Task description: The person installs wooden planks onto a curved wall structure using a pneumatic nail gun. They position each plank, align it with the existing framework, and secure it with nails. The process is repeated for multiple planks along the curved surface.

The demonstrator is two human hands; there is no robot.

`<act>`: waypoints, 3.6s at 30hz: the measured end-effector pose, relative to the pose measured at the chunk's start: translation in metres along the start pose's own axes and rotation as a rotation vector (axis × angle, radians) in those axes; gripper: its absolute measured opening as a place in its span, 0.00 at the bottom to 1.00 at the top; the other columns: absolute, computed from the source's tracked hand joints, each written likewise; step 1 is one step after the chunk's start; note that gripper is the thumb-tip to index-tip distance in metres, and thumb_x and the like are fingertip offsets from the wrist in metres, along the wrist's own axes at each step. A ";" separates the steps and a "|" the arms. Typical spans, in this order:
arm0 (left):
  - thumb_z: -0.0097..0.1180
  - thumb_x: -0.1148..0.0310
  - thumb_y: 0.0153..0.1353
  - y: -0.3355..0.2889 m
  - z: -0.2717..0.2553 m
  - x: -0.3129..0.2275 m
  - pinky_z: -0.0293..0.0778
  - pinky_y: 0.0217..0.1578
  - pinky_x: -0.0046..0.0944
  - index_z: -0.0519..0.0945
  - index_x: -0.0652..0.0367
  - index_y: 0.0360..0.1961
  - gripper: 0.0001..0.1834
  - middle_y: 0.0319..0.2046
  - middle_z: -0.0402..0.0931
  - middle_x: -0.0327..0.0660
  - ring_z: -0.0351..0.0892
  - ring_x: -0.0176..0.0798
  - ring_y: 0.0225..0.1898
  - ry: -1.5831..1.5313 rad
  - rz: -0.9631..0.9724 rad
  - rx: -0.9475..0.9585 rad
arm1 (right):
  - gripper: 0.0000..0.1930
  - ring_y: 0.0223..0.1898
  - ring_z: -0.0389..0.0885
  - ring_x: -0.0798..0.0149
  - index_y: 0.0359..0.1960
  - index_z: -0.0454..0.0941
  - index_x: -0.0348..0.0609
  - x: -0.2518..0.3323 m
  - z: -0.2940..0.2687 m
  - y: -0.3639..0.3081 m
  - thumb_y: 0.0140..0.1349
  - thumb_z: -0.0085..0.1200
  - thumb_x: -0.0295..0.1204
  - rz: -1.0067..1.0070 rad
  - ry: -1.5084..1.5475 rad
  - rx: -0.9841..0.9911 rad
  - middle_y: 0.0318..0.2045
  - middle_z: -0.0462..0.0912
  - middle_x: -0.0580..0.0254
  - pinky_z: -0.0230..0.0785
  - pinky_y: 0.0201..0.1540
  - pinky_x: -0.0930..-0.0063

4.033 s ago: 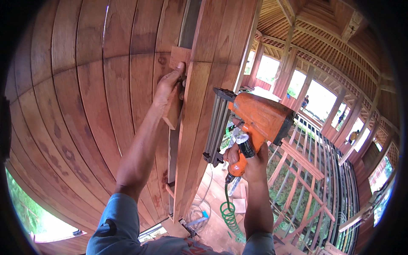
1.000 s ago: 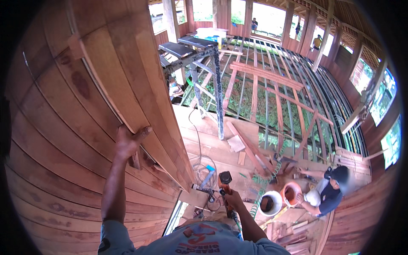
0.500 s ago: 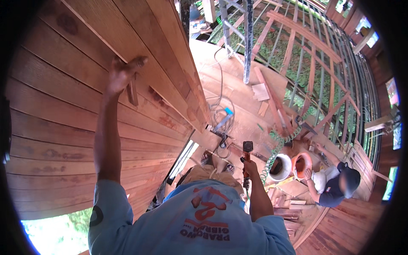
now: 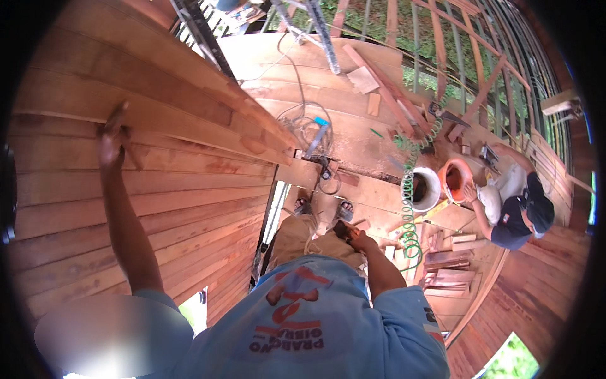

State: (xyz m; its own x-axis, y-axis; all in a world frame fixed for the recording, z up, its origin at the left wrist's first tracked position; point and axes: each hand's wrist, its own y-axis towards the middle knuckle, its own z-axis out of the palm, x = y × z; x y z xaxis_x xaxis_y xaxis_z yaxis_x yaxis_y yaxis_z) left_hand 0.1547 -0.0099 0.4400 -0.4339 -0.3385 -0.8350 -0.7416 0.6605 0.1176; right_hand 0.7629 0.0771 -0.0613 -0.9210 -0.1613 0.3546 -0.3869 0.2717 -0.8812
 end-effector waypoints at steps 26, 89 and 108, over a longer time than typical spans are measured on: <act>0.67 0.56 0.59 -0.355 0.133 0.276 0.78 0.38 0.41 0.86 0.68 0.35 0.20 0.32 0.86 0.41 0.83 0.37 0.34 -0.716 -0.782 -0.261 | 0.22 0.59 0.76 0.46 0.62 0.75 0.39 0.214 -0.011 0.106 0.65 0.52 0.25 -0.938 -0.476 0.263 0.60 0.76 0.48 0.67 0.65 0.55; 0.71 0.69 0.58 -0.010 0.068 0.038 0.70 0.18 0.30 0.80 0.63 0.40 0.14 0.30 0.77 0.38 0.72 0.29 0.19 -0.072 -0.232 0.001 | 0.45 0.48 0.85 0.38 0.68 0.51 0.48 -0.089 -0.028 0.040 0.58 0.62 0.57 0.070 0.146 -0.348 0.49 0.83 0.35 0.77 0.48 0.48; 0.74 0.66 0.55 -0.014 0.065 0.041 0.70 0.21 0.33 0.81 0.62 0.38 0.16 0.29 0.75 0.36 0.71 0.30 0.21 -0.093 -0.245 0.007 | 0.47 0.59 0.79 0.40 0.68 0.56 0.37 -0.061 -0.008 0.024 0.58 0.63 0.57 0.056 0.240 -0.122 0.56 0.80 0.38 0.74 0.55 0.50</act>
State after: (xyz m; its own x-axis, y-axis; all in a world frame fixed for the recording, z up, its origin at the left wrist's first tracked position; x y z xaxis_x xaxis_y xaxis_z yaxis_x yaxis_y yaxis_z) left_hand 0.1806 0.0108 0.3687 -0.1923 -0.4259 -0.8841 -0.8148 0.5714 -0.0980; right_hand 0.8092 0.1012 -0.1013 -0.9200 0.0822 0.3832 -0.3246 0.3881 -0.8626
